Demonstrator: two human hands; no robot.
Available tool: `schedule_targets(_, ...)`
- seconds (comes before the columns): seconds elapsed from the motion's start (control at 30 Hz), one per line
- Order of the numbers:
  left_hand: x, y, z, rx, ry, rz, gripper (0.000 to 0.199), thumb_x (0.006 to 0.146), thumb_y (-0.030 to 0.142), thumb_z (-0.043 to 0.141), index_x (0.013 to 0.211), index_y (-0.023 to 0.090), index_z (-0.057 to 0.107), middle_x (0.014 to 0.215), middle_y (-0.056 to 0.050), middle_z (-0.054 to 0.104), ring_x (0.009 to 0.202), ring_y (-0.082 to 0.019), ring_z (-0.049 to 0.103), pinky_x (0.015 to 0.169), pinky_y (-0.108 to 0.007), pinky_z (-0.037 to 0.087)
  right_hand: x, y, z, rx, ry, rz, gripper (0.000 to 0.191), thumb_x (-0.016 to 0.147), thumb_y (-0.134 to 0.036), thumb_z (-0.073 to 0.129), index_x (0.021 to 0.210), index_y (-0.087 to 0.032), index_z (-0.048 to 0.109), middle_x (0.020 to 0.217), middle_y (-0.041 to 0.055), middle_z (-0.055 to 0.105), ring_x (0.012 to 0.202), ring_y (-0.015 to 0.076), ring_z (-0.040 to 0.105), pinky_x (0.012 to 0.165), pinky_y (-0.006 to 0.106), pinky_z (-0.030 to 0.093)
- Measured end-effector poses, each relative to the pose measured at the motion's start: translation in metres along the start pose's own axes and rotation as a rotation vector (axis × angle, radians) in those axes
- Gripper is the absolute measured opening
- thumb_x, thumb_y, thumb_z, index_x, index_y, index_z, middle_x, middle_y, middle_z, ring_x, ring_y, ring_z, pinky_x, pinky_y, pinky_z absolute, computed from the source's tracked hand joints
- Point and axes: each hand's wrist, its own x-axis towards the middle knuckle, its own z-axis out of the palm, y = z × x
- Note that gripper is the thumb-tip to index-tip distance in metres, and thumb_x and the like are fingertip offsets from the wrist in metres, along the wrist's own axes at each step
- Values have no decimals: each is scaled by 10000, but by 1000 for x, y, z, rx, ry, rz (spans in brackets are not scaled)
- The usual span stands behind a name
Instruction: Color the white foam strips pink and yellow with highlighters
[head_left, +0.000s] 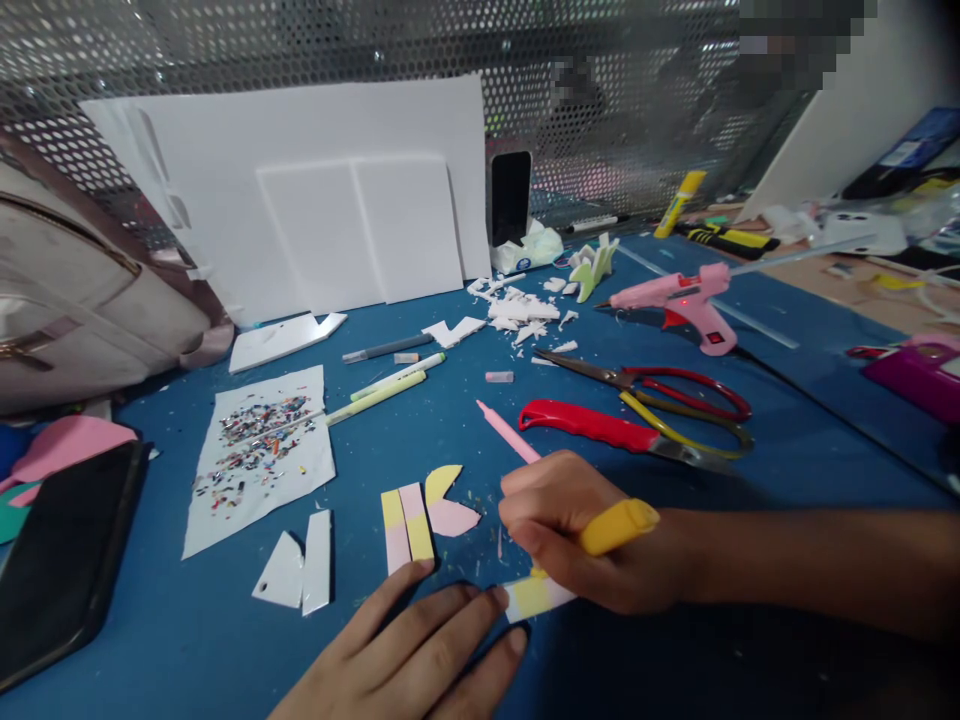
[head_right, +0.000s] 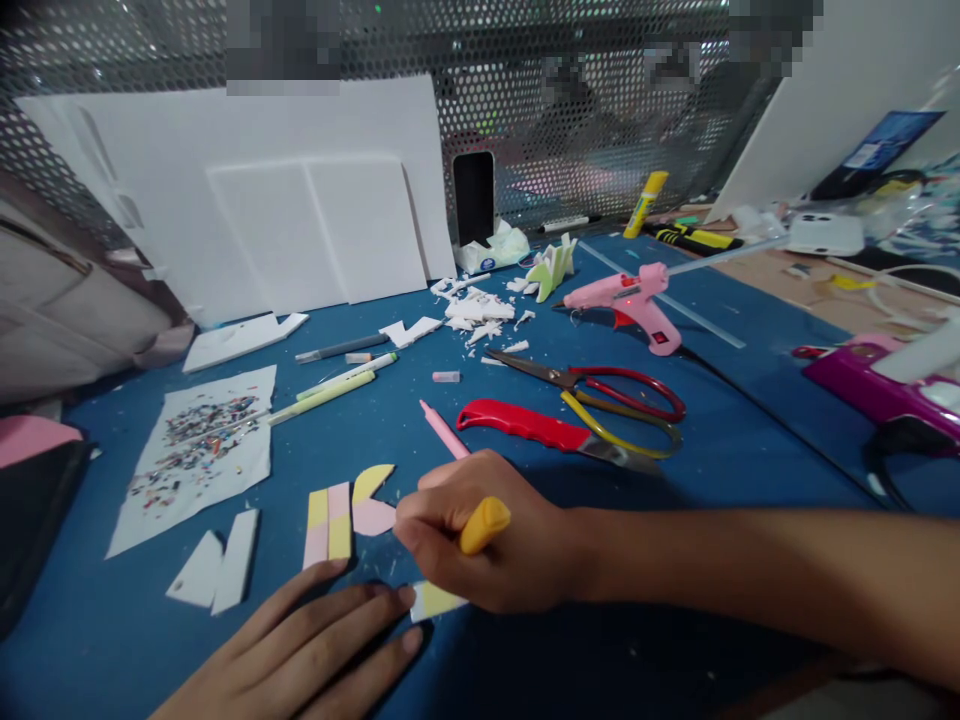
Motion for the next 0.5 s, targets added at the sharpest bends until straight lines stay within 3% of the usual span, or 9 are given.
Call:
schedule_targets(0.17,-2,-1,2,47,40,58,417,1079,216,331,1471,265,463,1431,39,573,1246,-153,610,1211,-498,92,-1,0,-1,-22,10,24,339,962,-244,419,643,-200,312,572,-52,352,530,102,357,536,257,251)
schedule_targets(0.37,-5,0,6,86,3,37,442,1058,232,358,1494,253,429,1504,-22,498,1289,-218,581,1033,-429,499,-3,2,1,-15,-22,-13,304,932,-220,451,654,-201,330,580,-58,351,536,105,357,539,263,245)
schedule_targets(0.43,-6,1,6,65,14,5,444,1055,245,377,1495,276,427,1496,-23,510,1311,-228,557,1050,-428,496,-2,3,1,12,-36,-26,294,918,-211,463,652,-201,339,578,-59,356,536,105,364,537,260,250)
schedule_targets(0.5,-7,2,7,27,39,-43,436,1067,311,364,1499,291,423,1484,-22,523,1357,-226,504,1144,-438,393,-1,3,1,34,-39,-42,286,903,-199,473,650,-202,341,572,-60,354,535,105,368,531,257,251)
